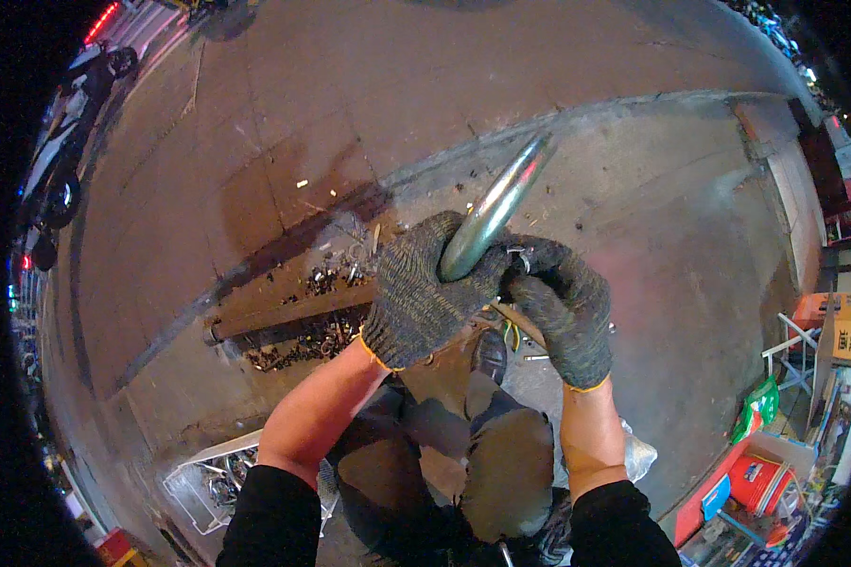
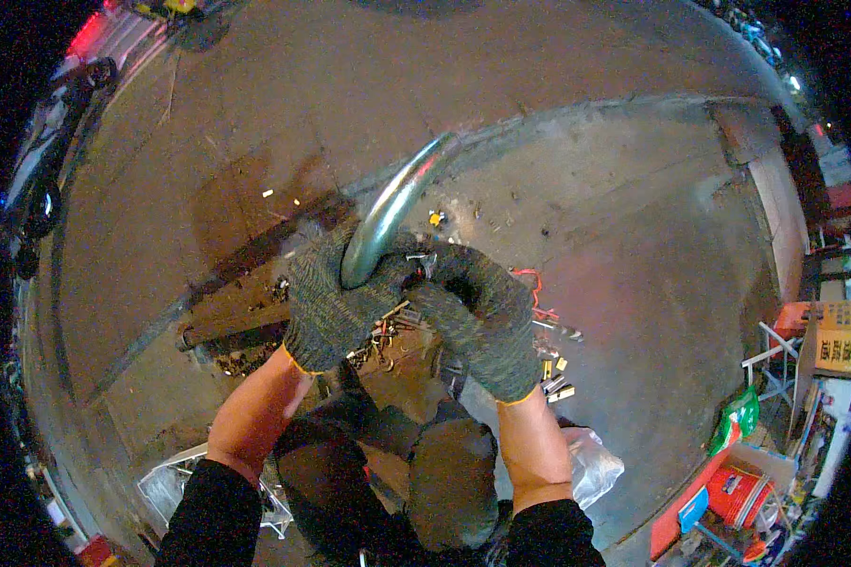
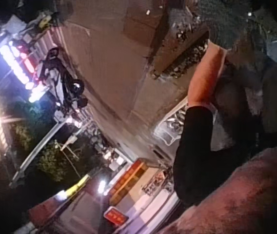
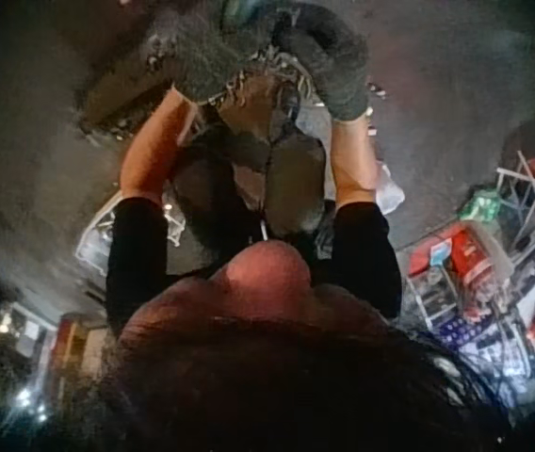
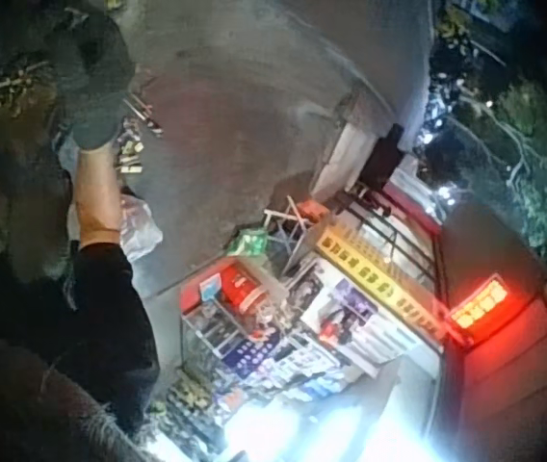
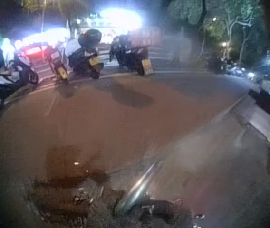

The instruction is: The person bends a curved metal rod into a U-shape using a pipe wrench and a wooden block on a workbench. They repeatedly adjust the rod's curvature, inspect it, and reposition it on the block to refine the bend.

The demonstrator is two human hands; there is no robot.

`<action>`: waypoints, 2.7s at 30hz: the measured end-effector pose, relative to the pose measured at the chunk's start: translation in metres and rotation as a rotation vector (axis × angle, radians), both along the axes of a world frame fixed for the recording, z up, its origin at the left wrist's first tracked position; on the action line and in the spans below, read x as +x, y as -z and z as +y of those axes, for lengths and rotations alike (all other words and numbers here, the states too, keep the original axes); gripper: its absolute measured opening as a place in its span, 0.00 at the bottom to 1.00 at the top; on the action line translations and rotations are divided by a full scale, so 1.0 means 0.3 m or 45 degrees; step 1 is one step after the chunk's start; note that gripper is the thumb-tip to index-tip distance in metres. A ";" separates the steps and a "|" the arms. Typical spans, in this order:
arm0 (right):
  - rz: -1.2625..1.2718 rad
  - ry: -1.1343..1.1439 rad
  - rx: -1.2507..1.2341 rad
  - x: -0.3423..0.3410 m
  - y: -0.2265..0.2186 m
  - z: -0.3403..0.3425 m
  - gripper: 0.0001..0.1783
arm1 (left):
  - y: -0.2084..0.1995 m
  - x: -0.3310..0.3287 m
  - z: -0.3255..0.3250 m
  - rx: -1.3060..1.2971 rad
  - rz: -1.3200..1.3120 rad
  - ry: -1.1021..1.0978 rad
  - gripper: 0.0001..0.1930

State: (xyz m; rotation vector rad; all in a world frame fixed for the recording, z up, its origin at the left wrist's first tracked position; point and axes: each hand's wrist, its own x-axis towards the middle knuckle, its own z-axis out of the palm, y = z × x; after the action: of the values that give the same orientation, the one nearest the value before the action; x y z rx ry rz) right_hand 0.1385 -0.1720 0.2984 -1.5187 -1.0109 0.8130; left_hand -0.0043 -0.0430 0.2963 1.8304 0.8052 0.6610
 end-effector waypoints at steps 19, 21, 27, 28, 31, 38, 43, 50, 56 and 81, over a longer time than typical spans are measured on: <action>-0.354 0.290 0.156 -0.323 -0.381 -0.341 0.13 | -0.318 -0.215 -0.388 -0.041 -0.296 -0.049 0.16; -0.307 0.288 0.181 -0.344 -0.362 -0.345 0.12 | -0.296 -0.233 -0.389 0.087 -0.282 -0.054 0.15; -0.278 0.336 0.162 -0.374 -0.313 -0.338 0.12 | -0.244 -0.250 -0.386 0.098 -0.273 -0.041 0.13; -0.316 0.353 0.180 -0.374 -0.308 -0.334 0.11 | -0.242 -0.245 -0.387 0.066 -0.293 -0.041 0.13; -0.395 0.428 0.106 -0.375 -0.301 -0.326 0.11 | -0.243 -0.233 -0.395 -0.090 -0.307 -0.069 0.13; -0.560 0.447 0.203 -0.373 -0.286 -0.312 0.11 | -0.248 -0.226 -0.392 -0.317 -0.369 -0.025 0.14; -0.538 0.495 0.220 -0.379 -0.276 -0.306 0.11 | -0.235 -0.222 -0.384 -0.363 -0.369 0.003 0.15; -0.705 0.559 0.221 -0.381 -0.267 -0.310 0.11 | -0.192 -0.206 -0.367 -0.480 -0.483 0.101 0.15; -0.657 0.538 0.178 -0.379 -0.274 -0.310 0.12 | -0.180 -0.202 -0.364 -0.768 -0.568 0.083 0.13; -0.020 0.324 0.122 -0.267 -0.163 -0.298 0.15 | -0.095 -0.214 -0.326 -0.970 -0.546 0.131 0.19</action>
State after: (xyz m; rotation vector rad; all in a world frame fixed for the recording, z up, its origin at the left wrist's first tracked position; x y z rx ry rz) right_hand 0.0585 -0.2616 0.3474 -1.5352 -0.8343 0.5664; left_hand -0.0686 -0.1407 0.3248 0.9852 0.5573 0.5482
